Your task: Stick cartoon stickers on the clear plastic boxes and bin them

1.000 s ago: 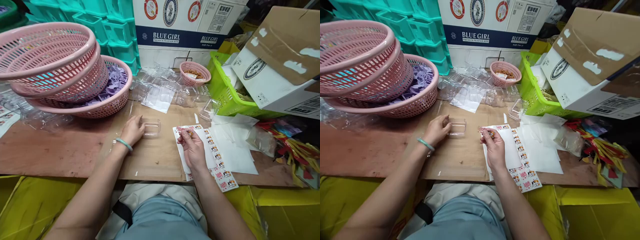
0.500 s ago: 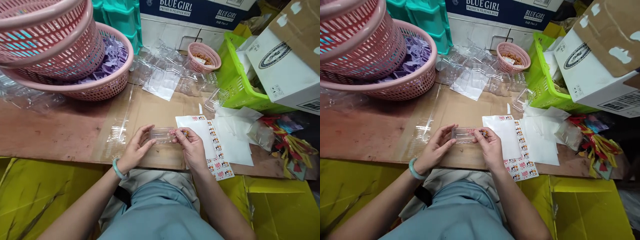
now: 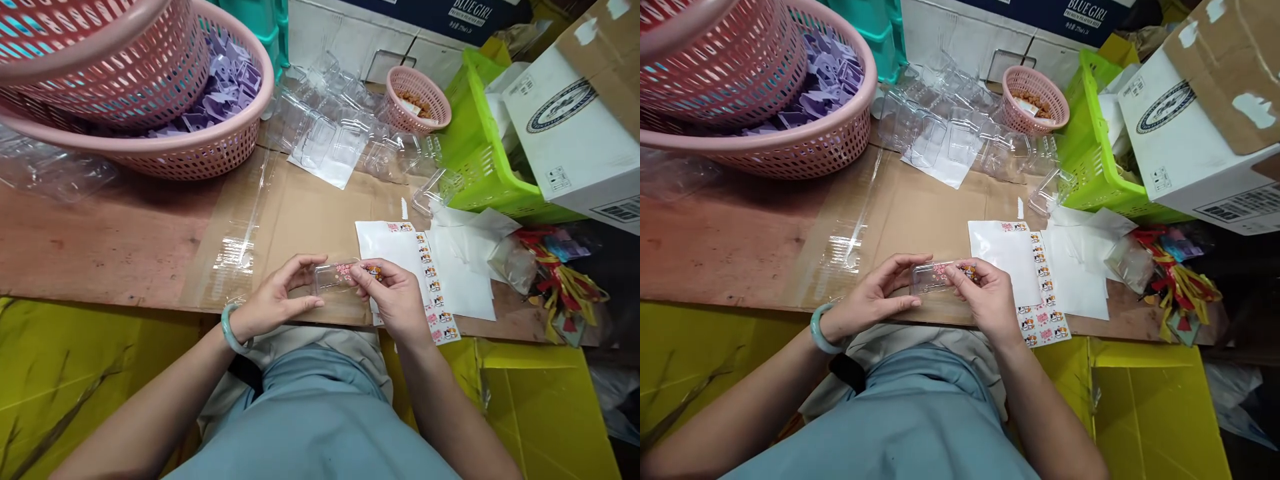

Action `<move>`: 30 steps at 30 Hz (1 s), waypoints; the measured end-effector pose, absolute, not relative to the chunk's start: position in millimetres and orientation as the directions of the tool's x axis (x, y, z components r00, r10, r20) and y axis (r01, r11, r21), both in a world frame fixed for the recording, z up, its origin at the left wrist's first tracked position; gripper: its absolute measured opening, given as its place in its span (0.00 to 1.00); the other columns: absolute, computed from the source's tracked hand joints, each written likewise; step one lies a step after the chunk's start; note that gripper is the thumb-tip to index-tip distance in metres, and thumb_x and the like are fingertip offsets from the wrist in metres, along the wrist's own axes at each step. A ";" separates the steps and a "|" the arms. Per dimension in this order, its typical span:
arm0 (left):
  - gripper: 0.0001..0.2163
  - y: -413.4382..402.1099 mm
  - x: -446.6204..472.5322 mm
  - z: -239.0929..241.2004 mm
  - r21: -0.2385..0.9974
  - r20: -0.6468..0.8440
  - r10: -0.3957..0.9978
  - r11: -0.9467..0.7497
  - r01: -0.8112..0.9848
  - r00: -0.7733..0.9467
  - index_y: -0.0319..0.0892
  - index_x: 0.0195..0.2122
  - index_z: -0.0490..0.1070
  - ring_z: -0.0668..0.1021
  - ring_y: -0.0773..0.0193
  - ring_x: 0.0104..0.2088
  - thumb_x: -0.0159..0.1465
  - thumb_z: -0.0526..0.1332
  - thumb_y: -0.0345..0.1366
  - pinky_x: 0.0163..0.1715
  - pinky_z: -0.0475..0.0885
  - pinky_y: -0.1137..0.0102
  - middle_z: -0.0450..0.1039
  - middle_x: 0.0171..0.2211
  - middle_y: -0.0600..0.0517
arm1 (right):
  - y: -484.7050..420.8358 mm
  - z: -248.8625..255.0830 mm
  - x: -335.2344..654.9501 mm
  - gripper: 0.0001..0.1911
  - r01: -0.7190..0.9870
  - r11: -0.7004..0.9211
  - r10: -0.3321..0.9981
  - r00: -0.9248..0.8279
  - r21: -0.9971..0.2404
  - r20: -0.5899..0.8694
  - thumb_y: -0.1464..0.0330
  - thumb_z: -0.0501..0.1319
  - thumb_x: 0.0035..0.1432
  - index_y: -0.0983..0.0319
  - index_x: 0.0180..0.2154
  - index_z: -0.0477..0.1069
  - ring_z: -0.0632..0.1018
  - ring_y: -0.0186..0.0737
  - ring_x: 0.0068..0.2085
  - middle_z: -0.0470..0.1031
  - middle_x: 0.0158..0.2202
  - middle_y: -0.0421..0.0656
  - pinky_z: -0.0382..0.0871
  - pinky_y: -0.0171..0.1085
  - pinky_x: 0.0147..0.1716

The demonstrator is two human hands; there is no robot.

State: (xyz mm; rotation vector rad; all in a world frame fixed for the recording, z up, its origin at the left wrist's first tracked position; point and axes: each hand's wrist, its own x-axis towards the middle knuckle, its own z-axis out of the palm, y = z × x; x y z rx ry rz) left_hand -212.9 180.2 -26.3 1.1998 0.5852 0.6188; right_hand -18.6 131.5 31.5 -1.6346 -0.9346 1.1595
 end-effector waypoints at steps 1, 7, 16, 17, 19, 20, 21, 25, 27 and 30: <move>0.26 180.3 -213.2 -25.7 0.958 -0.099 0.706 0.258 -0.124 0.701 0.48 0.58 0.63 0.68 0.53 0.61 0.59 0.67 0.34 0.62 0.64 0.57 0.60 0.63 0.47 | 130.9 33.1 -18.4 0.13 0.086 -0.319 0.919 0.272 -0.944 -0.286 0.58 0.69 0.50 0.61 0.31 0.78 0.74 0.34 0.28 0.79 0.29 0.42 0.69 0.32 0.26; 0.27 183.7 -213.6 -24.5 0.953 -0.127 0.706 0.282 -0.112 0.697 0.46 0.59 0.65 0.71 0.53 0.59 0.58 0.67 0.34 0.60 0.66 0.58 0.62 0.63 0.46 | 127.1 40.4 -20.7 0.15 0.103 -0.369 0.918 0.192 -0.924 -0.346 0.56 0.69 0.49 0.62 0.31 0.78 0.72 0.31 0.22 0.78 0.24 0.41 0.67 0.30 0.21; 0.29 187.0 -214.8 -27.9 0.951 -0.122 0.703 0.284 -0.119 0.701 0.46 0.58 0.67 0.74 0.53 0.56 0.55 0.70 0.34 0.58 0.69 0.56 0.64 0.62 0.45 | 127.8 41.4 -26.4 0.14 0.081 -0.381 0.916 0.169 -0.921 -0.364 0.57 0.70 0.48 0.61 0.30 0.78 0.75 0.33 0.25 0.79 0.28 0.44 0.68 0.30 0.19; 0.29 187.1 -214.7 -28.0 0.951 -0.122 0.703 0.286 -0.121 0.701 0.46 0.58 0.67 0.74 0.53 0.55 0.54 0.70 0.34 0.57 0.69 0.56 0.65 0.62 0.45 | 128.1 42.1 -27.3 0.14 0.086 -0.381 0.917 0.162 -0.921 -0.364 0.57 0.70 0.48 0.62 0.30 0.78 0.74 0.33 0.24 0.79 0.28 0.44 0.68 0.30 0.19; 0.29 187.3 -214.8 -28.3 0.949 -0.119 0.702 0.288 -0.127 0.703 0.46 0.58 0.67 0.74 0.53 0.56 0.54 0.70 0.34 0.57 0.69 0.56 0.65 0.62 0.45 | 128.5 43.4 -29.1 0.14 0.095 -0.380 0.919 0.152 -0.920 -0.364 0.57 0.70 0.49 0.62 0.30 0.78 0.73 0.31 0.22 0.79 0.27 0.43 0.68 0.30 0.18; 0.29 187.3 -214.9 -28.6 0.948 -0.118 0.700 0.291 -0.130 0.705 0.45 0.58 0.67 0.73 0.53 0.56 0.54 0.70 0.34 0.58 0.69 0.57 0.65 0.62 0.45 | 128.6 44.0 -29.9 0.14 0.097 -0.379 0.920 0.148 -0.920 -0.363 0.57 0.70 0.49 0.62 0.30 0.78 0.72 0.30 0.22 0.78 0.26 0.42 0.67 0.30 0.18; 0.29 187.4 -215.1 -28.9 0.947 -0.117 0.698 0.292 -0.133 0.706 0.45 0.58 0.67 0.73 0.52 0.57 0.54 0.70 0.34 0.58 0.69 0.57 0.65 0.62 0.45 | 128.8 44.5 -30.6 0.14 0.098 -0.379 0.920 0.144 -0.920 -0.363 0.57 0.70 0.49 0.62 0.30 0.78 0.71 0.30 0.21 0.78 0.26 0.42 0.67 0.30 0.18; 0.29 187.8 -215.7 -29.3 0.946 -0.116 0.690 0.295 -0.131 0.714 0.45 0.58 0.67 0.72 0.53 0.57 0.54 0.70 0.34 0.58 0.68 0.57 0.65 0.62 0.45 | 129.4 44.9 -31.7 0.13 0.100 -0.387 0.917 0.144 -0.917 -0.371 0.58 0.70 0.49 0.62 0.29 0.78 0.69 0.29 0.19 0.78 0.24 0.41 0.66 0.30 0.18; 0.30 188.3 -215.9 -29.0 0.946 -0.116 0.687 0.296 -0.130 0.717 0.44 0.58 0.67 0.73 0.53 0.57 0.54 0.70 0.33 0.59 0.68 0.57 0.66 0.61 0.45 | 129.6 44.2 -31.6 0.13 0.102 -0.387 0.917 0.148 -0.916 -0.371 0.58 0.70 0.49 0.62 0.30 0.78 0.69 0.28 0.19 0.78 0.25 0.41 0.65 0.30 0.18; 0.30 189.0 -216.0 -28.6 0.944 -0.108 0.683 0.299 -0.141 0.723 0.44 0.58 0.67 0.73 0.53 0.56 0.54 0.70 0.33 0.58 0.69 0.57 0.66 0.61 0.45 | 129.8 43.3 -31.4 0.14 0.110 -0.386 0.918 0.147 -0.916 -0.369 0.58 0.70 0.49 0.62 0.30 0.78 0.69 0.28 0.19 0.78 0.25 0.41 0.65 0.30 0.17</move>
